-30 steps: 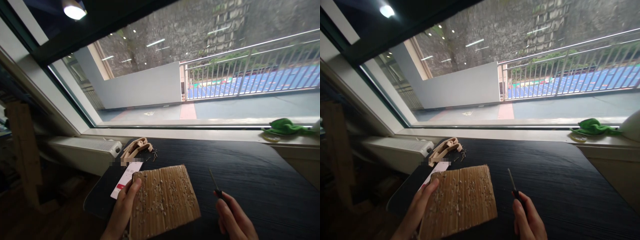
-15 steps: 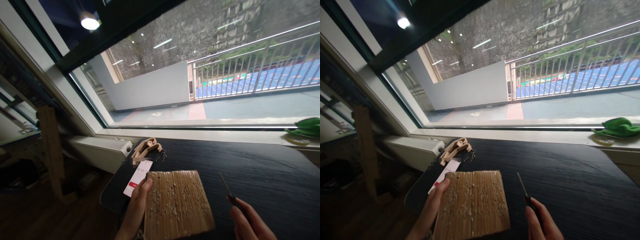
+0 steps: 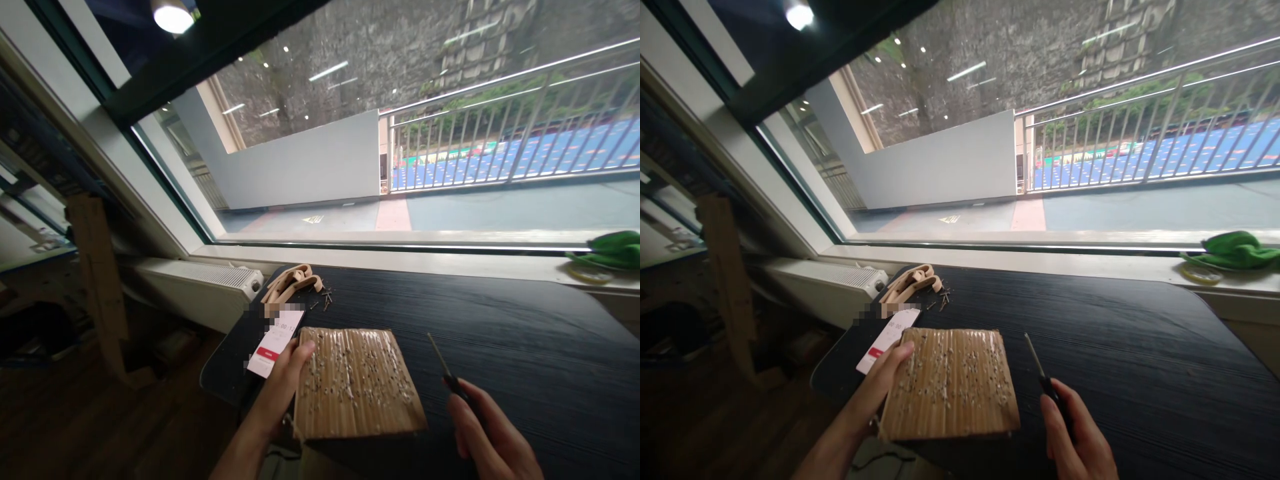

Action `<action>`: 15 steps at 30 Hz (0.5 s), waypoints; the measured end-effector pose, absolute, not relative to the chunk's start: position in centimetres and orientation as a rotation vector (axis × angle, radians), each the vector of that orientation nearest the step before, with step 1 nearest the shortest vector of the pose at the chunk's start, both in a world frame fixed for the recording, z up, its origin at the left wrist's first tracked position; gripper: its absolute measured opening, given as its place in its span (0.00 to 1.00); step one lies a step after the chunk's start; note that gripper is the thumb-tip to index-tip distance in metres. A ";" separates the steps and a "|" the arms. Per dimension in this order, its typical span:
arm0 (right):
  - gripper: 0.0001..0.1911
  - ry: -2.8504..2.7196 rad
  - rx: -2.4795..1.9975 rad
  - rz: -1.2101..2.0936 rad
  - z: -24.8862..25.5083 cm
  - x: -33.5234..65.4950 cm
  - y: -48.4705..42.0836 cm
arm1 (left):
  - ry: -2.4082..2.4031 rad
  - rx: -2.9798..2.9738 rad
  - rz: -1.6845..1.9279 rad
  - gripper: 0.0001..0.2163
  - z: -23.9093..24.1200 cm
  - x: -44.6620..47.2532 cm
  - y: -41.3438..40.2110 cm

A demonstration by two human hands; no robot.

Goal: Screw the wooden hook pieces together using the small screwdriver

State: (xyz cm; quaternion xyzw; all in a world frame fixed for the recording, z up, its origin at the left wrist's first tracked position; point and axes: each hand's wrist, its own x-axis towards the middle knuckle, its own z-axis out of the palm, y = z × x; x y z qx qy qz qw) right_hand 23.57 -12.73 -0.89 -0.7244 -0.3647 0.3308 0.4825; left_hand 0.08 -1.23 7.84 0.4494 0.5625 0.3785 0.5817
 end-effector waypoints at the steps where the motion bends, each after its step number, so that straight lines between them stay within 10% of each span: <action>1: 0.33 -0.890 -1.769 0.774 -0.9 23.5 -12.8 | 1.303 1.009 0.869 0.15 7.6 0.1 -1.0; 15: 0.25 -0.892 -1.699 0.732 -0.9 23.0 -12.6 | 1.217 0.985 0.862 0.15 5.7 -0.1 -0.1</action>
